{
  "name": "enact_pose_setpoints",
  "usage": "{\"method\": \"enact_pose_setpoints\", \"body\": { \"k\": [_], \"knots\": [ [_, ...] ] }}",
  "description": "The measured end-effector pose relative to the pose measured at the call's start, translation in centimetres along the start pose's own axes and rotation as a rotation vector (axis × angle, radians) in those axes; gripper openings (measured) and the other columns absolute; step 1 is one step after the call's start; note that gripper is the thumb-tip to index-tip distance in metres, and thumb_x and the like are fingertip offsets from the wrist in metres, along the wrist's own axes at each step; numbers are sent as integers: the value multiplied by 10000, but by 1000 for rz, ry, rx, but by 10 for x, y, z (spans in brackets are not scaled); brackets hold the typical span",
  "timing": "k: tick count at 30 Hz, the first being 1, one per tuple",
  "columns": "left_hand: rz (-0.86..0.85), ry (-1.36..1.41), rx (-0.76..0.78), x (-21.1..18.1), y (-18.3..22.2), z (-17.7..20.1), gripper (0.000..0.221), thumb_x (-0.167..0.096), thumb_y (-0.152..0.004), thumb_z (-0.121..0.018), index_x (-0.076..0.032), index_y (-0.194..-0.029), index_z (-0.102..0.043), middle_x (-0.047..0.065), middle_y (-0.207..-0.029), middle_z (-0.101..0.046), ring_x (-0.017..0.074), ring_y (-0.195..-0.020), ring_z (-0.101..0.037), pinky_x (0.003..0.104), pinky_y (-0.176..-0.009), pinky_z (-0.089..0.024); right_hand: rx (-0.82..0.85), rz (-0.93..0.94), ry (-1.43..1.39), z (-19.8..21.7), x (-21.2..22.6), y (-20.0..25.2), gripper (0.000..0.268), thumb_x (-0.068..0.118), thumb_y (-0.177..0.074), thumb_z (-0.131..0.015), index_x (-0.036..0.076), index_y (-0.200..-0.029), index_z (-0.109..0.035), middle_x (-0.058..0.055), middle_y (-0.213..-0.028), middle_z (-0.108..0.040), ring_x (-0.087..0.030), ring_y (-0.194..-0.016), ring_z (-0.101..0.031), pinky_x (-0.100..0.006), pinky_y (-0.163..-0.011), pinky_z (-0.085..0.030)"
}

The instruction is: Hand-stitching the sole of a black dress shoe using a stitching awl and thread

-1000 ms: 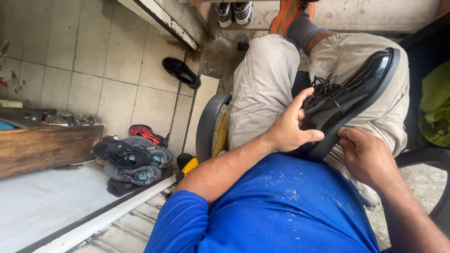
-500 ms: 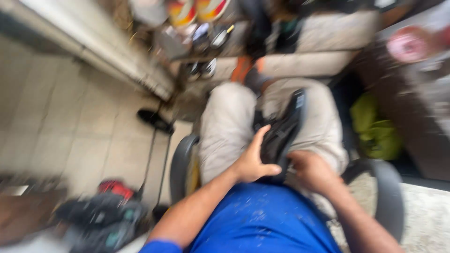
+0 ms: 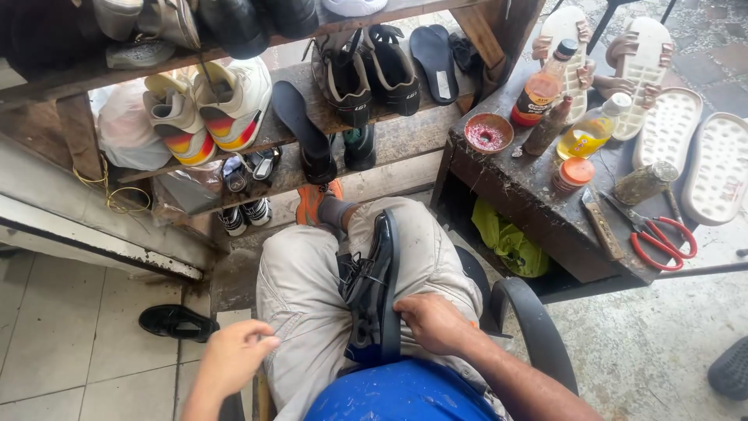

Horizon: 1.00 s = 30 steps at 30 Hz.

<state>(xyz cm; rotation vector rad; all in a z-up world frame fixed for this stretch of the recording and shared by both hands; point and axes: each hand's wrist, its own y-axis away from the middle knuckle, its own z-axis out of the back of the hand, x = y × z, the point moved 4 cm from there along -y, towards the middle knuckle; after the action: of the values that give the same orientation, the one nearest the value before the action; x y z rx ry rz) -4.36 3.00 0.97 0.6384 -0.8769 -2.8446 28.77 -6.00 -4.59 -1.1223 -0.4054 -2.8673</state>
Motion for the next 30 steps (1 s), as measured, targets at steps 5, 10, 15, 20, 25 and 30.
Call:
{"method": "enact_pose_setpoints", "body": {
  "k": [5, 10, 15, 20, 25, 30],
  "knots": [
    [61, -292, -352, 70, -20, 5, 478, -576, -788, -750, -385, -1223, -705, -35, -1364, -615, 281, -1312, -516, 436, -1025, -505, -4, 20, 38, -2, 1, -1, 311, 185, -952, -505, 130, -1147, -740, -31, -1110, -794, -282, -1019, -726, -424, -806, -569],
    [-280, 211, -147, -11, 14, -28, 551, -265, -775, -799, -250, -1315, -689, -43, -1437, -635, 157, -1345, -589, 404, -1167, -446, -24, 67, 12, 3, 10, 3, 163, 132, -922, -512, 137, -887, -670, -31, -814, -743, -270, -786, -693, -404, -668, -490],
    [-475, -62, 114, -48, 4, -93, 559, -177, -911, -670, -222, -1435, -480, 10, -1398, -533, 199, -1288, -498, 439, -1154, -398, 2, 45, -22, 8, 15, 7, 199, 103, -916, -492, 137, -896, -688, -13, -851, -762, -228, -807, -700, -375, -701, -518],
    [-268, -171, 204, -35, 7, -49, 246, -271, -964, -581, -244, -1097, -786, -52, -1144, -795, 92, -1005, -755, 328, -985, -603, 6, 3, -85, 4, 0, 3, 249, 117, -926, -521, 145, -999, -757, 14, -945, -813, -199, -861, -737, -338, -735, -559],
    [89, 326, -283, 39, -3, 14, 202, -200, -838, -817, -149, -1033, -813, 15, -883, -792, 142, -806, -695, 286, -778, -537, -41, 78, -21, -7, -9, -2, 169, 125, -895, -525, 162, -868, -687, -11, -810, -764, -255, -783, -703, -385, -677, -503],
    [127, -56, -454, 87, -13, 31, 544, -423, -888, -693, -219, -1386, -620, 69, -1492, -550, 309, -1259, -588, 480, -1089, -479, -36, 52, -39, -4, -5, 1, 171, 112, -892, -524, 155, -848, -683, -4, -785, -756, -237, -759, -696, -375, -665, -494]
  ]
}}
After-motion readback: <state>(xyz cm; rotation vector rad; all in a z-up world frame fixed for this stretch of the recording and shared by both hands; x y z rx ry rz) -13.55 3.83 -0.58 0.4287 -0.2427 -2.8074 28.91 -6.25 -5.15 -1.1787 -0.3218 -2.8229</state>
